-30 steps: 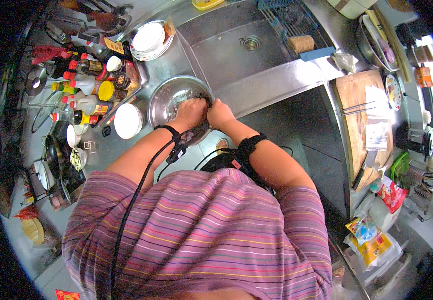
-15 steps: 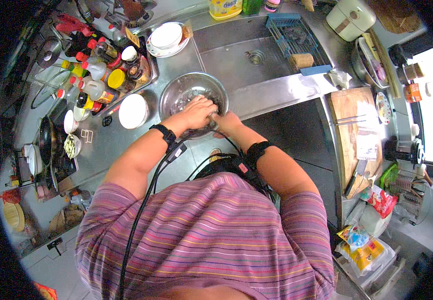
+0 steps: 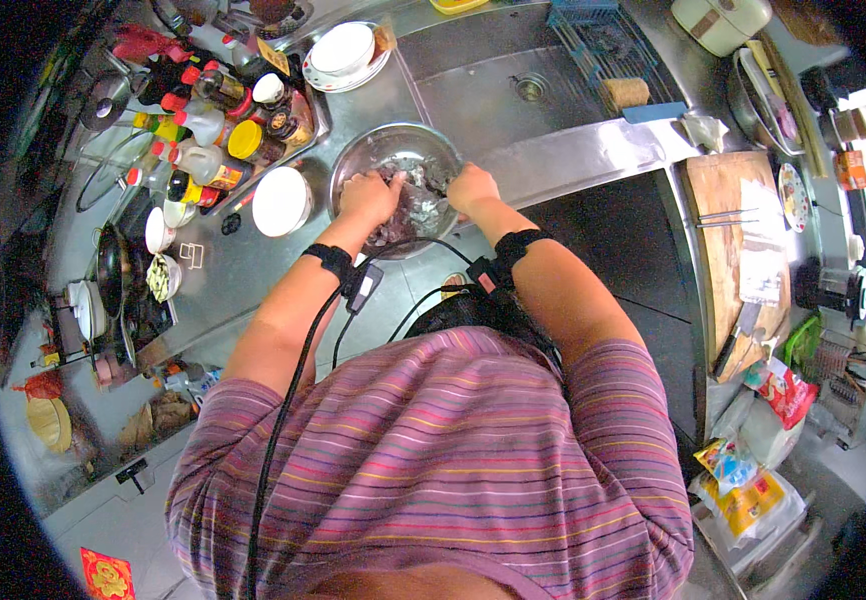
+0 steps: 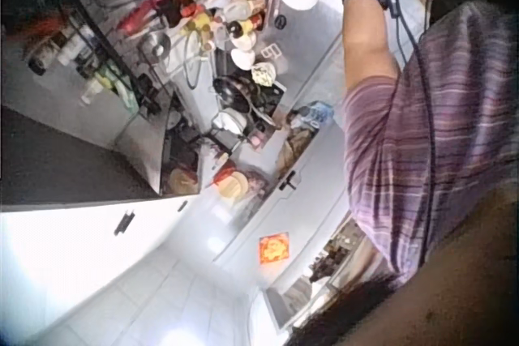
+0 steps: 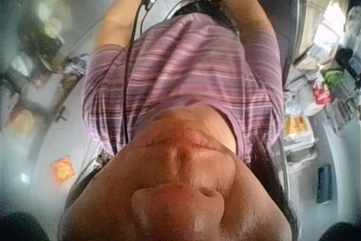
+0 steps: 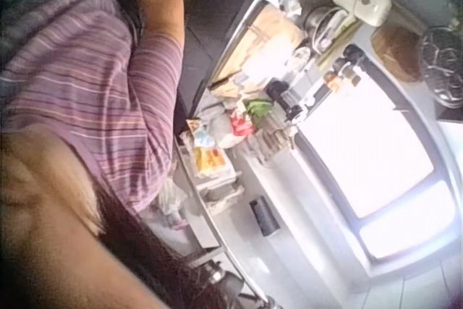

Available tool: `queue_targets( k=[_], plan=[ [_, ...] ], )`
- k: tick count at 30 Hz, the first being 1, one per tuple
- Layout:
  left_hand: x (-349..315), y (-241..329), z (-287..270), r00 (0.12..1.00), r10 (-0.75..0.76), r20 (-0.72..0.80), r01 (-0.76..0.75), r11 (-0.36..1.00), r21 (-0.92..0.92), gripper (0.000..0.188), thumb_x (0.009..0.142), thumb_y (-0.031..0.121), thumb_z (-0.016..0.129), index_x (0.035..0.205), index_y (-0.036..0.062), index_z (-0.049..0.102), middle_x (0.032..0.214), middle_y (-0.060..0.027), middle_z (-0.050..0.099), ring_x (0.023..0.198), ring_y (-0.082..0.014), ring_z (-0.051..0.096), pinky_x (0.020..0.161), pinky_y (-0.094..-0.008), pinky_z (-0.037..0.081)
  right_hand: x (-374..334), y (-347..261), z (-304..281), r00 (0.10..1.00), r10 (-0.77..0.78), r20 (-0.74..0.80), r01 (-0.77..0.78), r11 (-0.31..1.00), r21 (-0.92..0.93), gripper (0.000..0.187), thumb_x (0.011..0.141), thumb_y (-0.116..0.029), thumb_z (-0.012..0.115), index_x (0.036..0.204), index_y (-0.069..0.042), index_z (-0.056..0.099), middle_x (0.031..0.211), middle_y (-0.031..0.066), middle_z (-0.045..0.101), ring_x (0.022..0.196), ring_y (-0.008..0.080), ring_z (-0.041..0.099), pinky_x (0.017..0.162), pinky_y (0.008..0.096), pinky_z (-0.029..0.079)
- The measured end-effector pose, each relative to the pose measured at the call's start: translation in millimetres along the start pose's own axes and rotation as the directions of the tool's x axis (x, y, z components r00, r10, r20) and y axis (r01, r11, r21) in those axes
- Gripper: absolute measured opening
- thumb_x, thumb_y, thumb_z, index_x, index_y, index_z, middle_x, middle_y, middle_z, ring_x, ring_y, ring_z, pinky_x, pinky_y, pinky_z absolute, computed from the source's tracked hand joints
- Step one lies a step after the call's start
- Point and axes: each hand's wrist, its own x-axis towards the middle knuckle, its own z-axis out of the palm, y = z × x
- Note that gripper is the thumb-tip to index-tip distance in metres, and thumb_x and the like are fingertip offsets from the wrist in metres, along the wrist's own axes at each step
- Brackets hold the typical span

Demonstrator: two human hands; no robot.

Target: The person mixes a dark ground meat mixture in a metal bowl using chopsticks, then switches to mixing by hand. They add a white powder from a bag and continue kneading the mixture with both hands.

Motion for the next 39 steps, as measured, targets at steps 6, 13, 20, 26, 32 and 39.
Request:
queue_targets(
  k=[6,13,20,26,32,39],
  plan=[
    [21,-19,6,0.970,0.060,0.234,-0.005,0.974,-0.227,0.084,0.074,0.070,0.057,0.106,-0.0076,0.065,0.111,-0.0257,0.064,0.106,-0.0355,0.062,0.093,-0.0395,0.046,-6,2,9,0.999,-0.027,-0.047,0.023,0.997,-0.073,0.033,0.088,-0.020,0.052,0.112,0.002,0.054,0.096,0.0229,0.067,0.072,0.0320,0.067,0.067,0.0399,0.055],
    [17,-16,19,0.931,-0.018,0.365,0.133,0.947,-0.292,0.083,0.059,0.064,0.076,0.107,-0.0027,0.066,0.109,-0.0187,0.067,0.100,-0.0306,0.065,0.087,-0.0361,0.049,-5,3,12,0.999,-0.011,-0.052,0.006,0.995,-0.099,0.036,0.082,-0.015,0.054,0.114,-0.001,0.054,0.109,0.0251,0.063,0.106,0.0381,0.061,0.090,0.0429,0.050],
    [-5,2,2,0.957,-0.059,0.285,0.144,0.946,-0.289,0.076,0.066,0.062,0.071,0.108,-0.0009,0.066,0.108,-0.0193,0.067,0.101,-0.0319,0.064,0.087,-0.0382,0.050,-9,5,12,1.000,0.018,-0.011,-0.018,1.000,0.000,0.035,0.082,-0.014,0.054,0.114,0.002,0.052,0.102,0.0249,0.066,0.095,0.0363,0.066,0.085,0.0410,0.053],
    [-25,9,-13,0.997,0.080,0.008,-0.076,0.970,-0.232,0.054,0.085,0.054,0.057,0.098,0.0038,0.069,0.092,-0.0227,0.068,0.089,-0.0382,0.065,0.081,-0.0438,0.050,-9,0,12,1.000,0.024,-0.017,-0.022,0.997,0.070,0.030,0.084,-0.011,0.051,0.111,0.003,0.050,0.096,0.0245,0.067,0.076,0.0318,0.070,0.073,0.0378,0.057],
    [-7,9,-3,0.967,0.133,-0.219,-0.180,0.961,-0.212,0.043,0.087,0.049,0.057,0.103,0.0109,0.067,0.109,-0.0192,0.063,0.104,-0.0384,0.058,0.088,-0.0434,0.046,-12,-4,10,0.999,0.036,-0.009,-0.035,0.996,0.081,0.029,0.085,-0.010,0.053,0.110,0.005,0.049,0.095,0.0246,0.067,0.072,0.0319,0.070,0.071,0.0376,0.057],
    [7,35,32,0.932,0.346,-0.110,-0.349,0.937,-0.016,0.067,0.083,0.053,0.059,0.134,0.0109,0.047,0.142,-0.0137,0.035,0.131,-0.0378,0.031,0.104,-0.0508,0.034,-3,3,13,0.999,-0.032,-0.023,0.030,0.995,-0.099,0.047,0.086,-0.025,0.059,0.120,0.004,0.045,0.111,0.0299,0.061,0.102,0.0345,0.064,0.092,0.0386,0.049]
  ],
)
